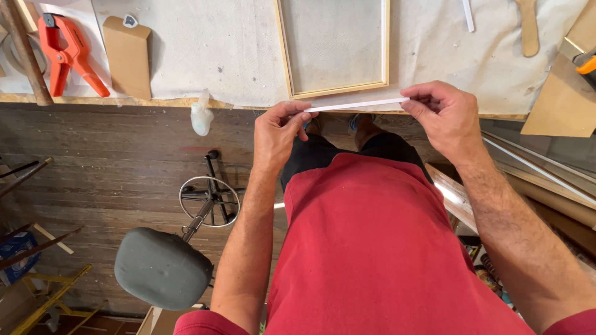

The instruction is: Measuring, cutting, and fitting thin white inserts into a wooden picture frame on a workbench.

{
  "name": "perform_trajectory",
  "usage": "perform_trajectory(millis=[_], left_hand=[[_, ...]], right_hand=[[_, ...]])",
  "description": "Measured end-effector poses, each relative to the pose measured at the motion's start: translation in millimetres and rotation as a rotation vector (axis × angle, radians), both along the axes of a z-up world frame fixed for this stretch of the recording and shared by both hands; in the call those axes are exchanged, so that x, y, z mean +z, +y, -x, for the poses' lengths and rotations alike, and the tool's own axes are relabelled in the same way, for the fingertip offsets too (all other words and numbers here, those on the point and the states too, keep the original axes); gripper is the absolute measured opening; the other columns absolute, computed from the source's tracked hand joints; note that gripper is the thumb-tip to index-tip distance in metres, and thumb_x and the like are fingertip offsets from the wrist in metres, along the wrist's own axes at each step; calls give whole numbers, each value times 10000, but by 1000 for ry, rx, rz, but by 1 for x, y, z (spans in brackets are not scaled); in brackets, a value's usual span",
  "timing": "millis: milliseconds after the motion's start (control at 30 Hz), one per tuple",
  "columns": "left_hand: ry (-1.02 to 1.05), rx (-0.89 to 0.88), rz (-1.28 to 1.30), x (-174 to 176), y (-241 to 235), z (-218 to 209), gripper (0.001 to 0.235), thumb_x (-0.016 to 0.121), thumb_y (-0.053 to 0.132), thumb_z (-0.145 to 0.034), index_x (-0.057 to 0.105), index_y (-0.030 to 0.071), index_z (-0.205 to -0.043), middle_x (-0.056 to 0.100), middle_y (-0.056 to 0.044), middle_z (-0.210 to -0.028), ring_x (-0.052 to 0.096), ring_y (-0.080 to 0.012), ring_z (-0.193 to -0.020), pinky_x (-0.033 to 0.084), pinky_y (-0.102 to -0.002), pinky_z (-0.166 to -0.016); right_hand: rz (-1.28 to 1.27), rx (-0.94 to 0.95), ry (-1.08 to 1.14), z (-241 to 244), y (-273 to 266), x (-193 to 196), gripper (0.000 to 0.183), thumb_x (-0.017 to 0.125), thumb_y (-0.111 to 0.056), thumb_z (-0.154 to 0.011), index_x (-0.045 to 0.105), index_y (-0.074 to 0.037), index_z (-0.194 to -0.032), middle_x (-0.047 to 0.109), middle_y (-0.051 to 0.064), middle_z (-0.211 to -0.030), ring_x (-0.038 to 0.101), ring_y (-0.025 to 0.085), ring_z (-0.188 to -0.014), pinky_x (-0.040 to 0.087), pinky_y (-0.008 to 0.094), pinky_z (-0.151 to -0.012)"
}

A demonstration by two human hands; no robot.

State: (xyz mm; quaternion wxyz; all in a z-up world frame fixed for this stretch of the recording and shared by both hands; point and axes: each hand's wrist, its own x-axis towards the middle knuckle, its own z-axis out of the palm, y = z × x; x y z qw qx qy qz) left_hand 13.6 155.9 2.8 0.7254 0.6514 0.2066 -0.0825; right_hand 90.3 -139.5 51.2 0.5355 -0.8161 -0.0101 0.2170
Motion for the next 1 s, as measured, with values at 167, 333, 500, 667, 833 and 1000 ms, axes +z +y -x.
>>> perform_trajectory(millis=[167,333,500,667,833,1000], left_hand=[[-5,4,-119,-6,4,3,145,759,25,-927,800,117,-1031,701,-46,-617,593,-53,-500,383,-175,-512],[103,57,-419,16,7,-10,173,770,72,-909,718,122,-1067,727,-37,-960,668,-127,-711,533,-284,-650],[134,-36,-574,14,18,-17,357,755,64,-917,600,107,-1235,695,-19,-1012,654,-146,-876,568,-336,-815],[59,-126,-568,5,18,-19,326,699,-11,-934,604,116,-1218,663,-26,-977,644,-164,-886,574,-353,-846],[42,-117,-578,3,16,-19,279,690,-20,-931,623,128,-1158,630,-15,-960,618,-156,-847,565,-347,-812],[40,-180,-705,2,8,-24,342,771,89,-921,584,124,-1205,568,-47,-1093,572,-151,-761,534,-342,-735]], right_hand=[[7,54,-126,-3,0,-10,114,806,31,-1018,762,-11,-1114,675,143,-946,693,199,-931,580,347,-885],[203,160,-341,-26,-10,-29,63,784,75,-1071,766,29,-1110,705,186,-965,688,266,-894,587,360,-823],[298,268,-461,-53,-2,-28,46,797,103,-1070,781,75,-1103,736,195,-1003,670,268,-912,580,363,-822],[237,343,-320,-49,21,-47,30,727,35,-1030,743,46,-1053,653,201,-1068,624,276,-925,575,358,-925],[238,366,-296,-42,31,-47,28,754,25,-1017,762,29,-1043,627,144,-1019,606,236,-867,576,324,-792],[219,458,-249,-54,19,-42,86,821,-29,-967,795,-18,-1048,655,123,-1012,636,219,-885,565,327,-829]])
